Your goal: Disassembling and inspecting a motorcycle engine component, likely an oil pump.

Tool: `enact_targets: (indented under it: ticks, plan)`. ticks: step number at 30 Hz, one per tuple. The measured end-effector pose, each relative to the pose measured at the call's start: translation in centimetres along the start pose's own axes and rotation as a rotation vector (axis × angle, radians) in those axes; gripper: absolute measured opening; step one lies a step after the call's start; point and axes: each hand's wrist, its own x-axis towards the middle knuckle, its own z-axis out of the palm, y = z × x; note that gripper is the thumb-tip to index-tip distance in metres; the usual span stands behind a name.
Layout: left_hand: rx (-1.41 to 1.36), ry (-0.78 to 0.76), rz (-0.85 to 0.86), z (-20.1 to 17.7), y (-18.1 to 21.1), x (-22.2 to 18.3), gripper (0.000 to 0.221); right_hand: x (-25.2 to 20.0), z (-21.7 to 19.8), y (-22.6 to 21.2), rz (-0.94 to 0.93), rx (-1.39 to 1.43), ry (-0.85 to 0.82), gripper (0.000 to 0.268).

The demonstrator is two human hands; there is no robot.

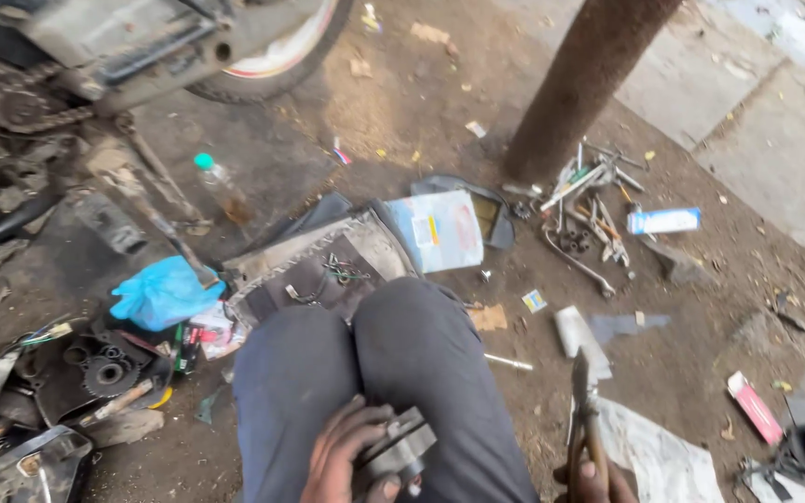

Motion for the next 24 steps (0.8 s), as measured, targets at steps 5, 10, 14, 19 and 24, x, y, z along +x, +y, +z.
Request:
enact_targets:
  ticks: [5, 10, 14, 19, 24]
  plan:
    - [0.158, 0.123, 0.017, 0.8, 1.8, 0.1, 0.062, -4.2, 1.8, -11.8, 0.175, 0.186, 0.034, 0.060]
    - [0.264, -0.022, -0.129, 0.2, 1.2, -2.7, 0.034, -4.5, 2.7, -11.2, 0.256, 0.078, -0.019, 0.060]
    - [0.225, -0.086, -0.233, -0.4, 2.9, -1.8, 0.036, -3.4, 2.8, -9.1, 0.292, 0.023, -0.059, 0.062]
    - [0.072, -0.110, -0.250, -0.9, 2.5, -2.0, 0.031, 0.6, 4.2, -8.3, 0.196, -0.128, -0.239, 0.068]
    - [-0.154, -0.043, -0.507, -0.7, 2.2, -2.8, 0.029, 8.5, 8.0, -1.4, -0.099, -0.603, -0.340, 0.063]
